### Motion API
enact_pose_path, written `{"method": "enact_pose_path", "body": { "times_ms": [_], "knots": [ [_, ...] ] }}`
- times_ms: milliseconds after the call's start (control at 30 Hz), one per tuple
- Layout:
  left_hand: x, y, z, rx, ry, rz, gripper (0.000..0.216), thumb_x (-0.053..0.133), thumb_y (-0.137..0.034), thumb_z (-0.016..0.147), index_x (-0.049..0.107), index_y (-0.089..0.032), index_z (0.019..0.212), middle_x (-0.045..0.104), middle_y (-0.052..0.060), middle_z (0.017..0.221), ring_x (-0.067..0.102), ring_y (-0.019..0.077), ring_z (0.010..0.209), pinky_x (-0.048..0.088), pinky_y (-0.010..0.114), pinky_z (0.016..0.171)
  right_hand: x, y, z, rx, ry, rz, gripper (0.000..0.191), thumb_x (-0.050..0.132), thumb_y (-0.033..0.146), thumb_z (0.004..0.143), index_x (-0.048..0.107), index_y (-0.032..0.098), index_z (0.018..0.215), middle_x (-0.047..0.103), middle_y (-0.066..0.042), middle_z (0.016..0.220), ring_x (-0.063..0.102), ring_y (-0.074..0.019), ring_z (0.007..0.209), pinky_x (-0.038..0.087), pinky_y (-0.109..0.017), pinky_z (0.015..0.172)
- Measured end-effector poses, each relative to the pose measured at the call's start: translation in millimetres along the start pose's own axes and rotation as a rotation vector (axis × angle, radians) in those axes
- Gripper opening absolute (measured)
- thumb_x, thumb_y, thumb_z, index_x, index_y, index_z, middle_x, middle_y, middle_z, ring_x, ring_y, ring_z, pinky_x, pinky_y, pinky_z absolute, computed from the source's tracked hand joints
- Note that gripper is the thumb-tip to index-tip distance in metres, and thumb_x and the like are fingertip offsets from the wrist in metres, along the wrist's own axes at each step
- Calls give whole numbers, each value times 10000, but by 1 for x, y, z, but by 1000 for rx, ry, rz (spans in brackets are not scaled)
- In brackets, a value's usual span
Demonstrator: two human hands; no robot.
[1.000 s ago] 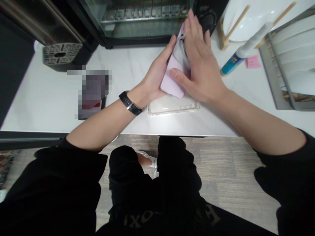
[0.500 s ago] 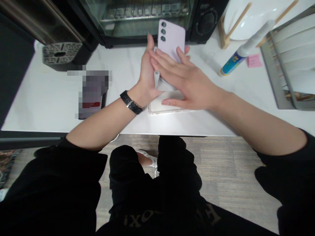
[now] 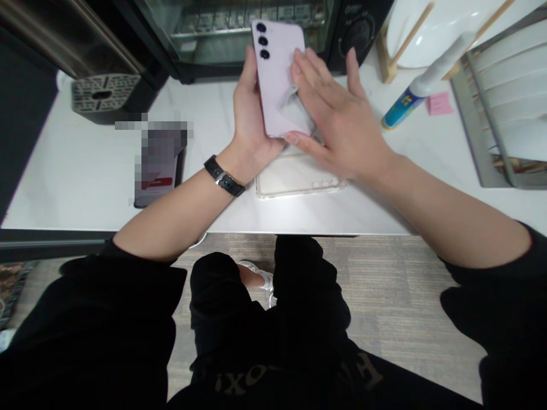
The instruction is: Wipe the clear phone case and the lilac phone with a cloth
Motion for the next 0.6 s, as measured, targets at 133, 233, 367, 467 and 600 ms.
{"method": "enact_pose_path", "body": {
  "times_ms": [133,233,367,467,600],
  "knots": [
    [4,6,-1,-70,57,93,587,237,-532,1173,548,-298,1612,775,-13,1433,417,281,1659,451,515,1355,0,-5,0,91,-25,-19,948,258,788,1003,185,257,1785,99,12,1852,104,-282,1765,-1,-618,1463],
    [7,14,-2,-128,105,111,595,231,-507,1185,689,-253,1470,786,-5,1401,392,309,1665,453,545,1339,0,-9,1,163,-49,-20,969,293,777,1003,156,229,1790,80,-20,1866,79,-284,1769,4,-597,1461],
    [10,25,-4,-175,152,82,526,304,-423,1187,624,-207,1544,805,30,1356,474,291,1624,501,486,1314,-1,-9,1,173,-87,5,972,302,756,1008,148,204,1793,78,-33,1871,67,-316,1769,35,-603,1459],
    [6,29,-4,-212,118,52,537,341,-405,1177,538,-185,1626,816,44,1342,517,280,1596,545,443,1281,-3,-7,1,133,-99,31,988,294,810,993,138,258,1796,90,15,1869,77,-326,1768,57,-596,1464],
    [6,31,-2,-240,138,48,458,452,-388,1140,625,-309,1557,801,0,1382,488,256,1623,553,368,1267,-5,-2,0,65,-101,60,978,243,856,993,147,302,1793,101,19,1868,99,-334,1765,68,-624,1457]
  ]
}}
Point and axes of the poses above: each hand's wrist, its own z-axis towards the middle knuckle, its own x-axis out of the palm, y = z × x, the point moved 5 cm from there along z, towards the middle knuckle
